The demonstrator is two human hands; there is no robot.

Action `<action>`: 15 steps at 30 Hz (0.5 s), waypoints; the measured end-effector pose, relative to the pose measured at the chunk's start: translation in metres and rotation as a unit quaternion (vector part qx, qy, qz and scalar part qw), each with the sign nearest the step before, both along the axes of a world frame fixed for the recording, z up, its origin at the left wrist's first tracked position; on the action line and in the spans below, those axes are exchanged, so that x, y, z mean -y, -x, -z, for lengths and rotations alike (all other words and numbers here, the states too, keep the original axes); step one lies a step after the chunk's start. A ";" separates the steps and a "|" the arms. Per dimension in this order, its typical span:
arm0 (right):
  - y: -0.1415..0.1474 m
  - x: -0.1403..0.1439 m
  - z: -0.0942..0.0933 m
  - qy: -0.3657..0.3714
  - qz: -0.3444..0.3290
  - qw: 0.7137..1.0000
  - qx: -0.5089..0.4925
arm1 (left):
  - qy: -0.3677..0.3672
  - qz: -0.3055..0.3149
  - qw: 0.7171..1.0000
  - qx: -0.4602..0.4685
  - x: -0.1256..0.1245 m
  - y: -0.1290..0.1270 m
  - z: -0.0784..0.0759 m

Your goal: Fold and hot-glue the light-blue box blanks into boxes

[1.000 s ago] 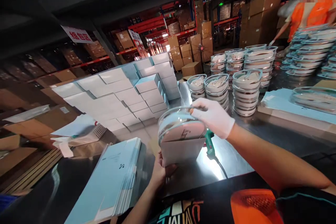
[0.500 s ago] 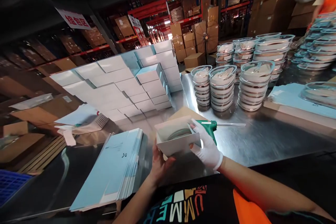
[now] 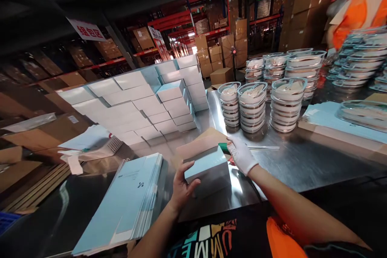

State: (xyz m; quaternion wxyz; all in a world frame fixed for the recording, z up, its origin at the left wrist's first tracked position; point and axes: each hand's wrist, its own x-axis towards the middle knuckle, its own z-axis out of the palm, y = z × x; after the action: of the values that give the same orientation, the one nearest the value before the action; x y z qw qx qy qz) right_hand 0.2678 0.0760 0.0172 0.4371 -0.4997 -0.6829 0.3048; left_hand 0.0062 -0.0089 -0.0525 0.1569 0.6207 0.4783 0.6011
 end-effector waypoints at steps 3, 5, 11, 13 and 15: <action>-0.017 -0.011 0.002 0.130 0.063 0.975 0.168 | -0.018 -0.037 0.998 0.048 0.000 0.002 -0.016; -0.021 -0.015 0.010 0.169 0.068 0.968 0.171 | -0.014 -0.054 0.995 0.086 0.001 0.003 -0.028; -0.025 -0.012 0.021 0.124 0.065 0.987 0.083 | 0.033 -0.061 0.986 0.153 0.008 0.015 -0.053; -0.028 -0.005 0.014 0.041 0.114 0.992 0.028 | 0.034 -0.060 0.983 0.168 0.010 0.017 -0.059; -0.030 0.004 0.000 -0.045 0.134 0.990 -0.030 | 0.027 -0.064 0.983 0.172 0.011 0.015 -0.063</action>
State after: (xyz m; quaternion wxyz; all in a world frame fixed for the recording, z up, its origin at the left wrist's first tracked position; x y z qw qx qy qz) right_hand 0.2979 0.0715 0.0170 0.5159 -0.5571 -0.6097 0.2275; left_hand -0.0091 -0.0202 0.0106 0.2145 0.4716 0.4991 0.6946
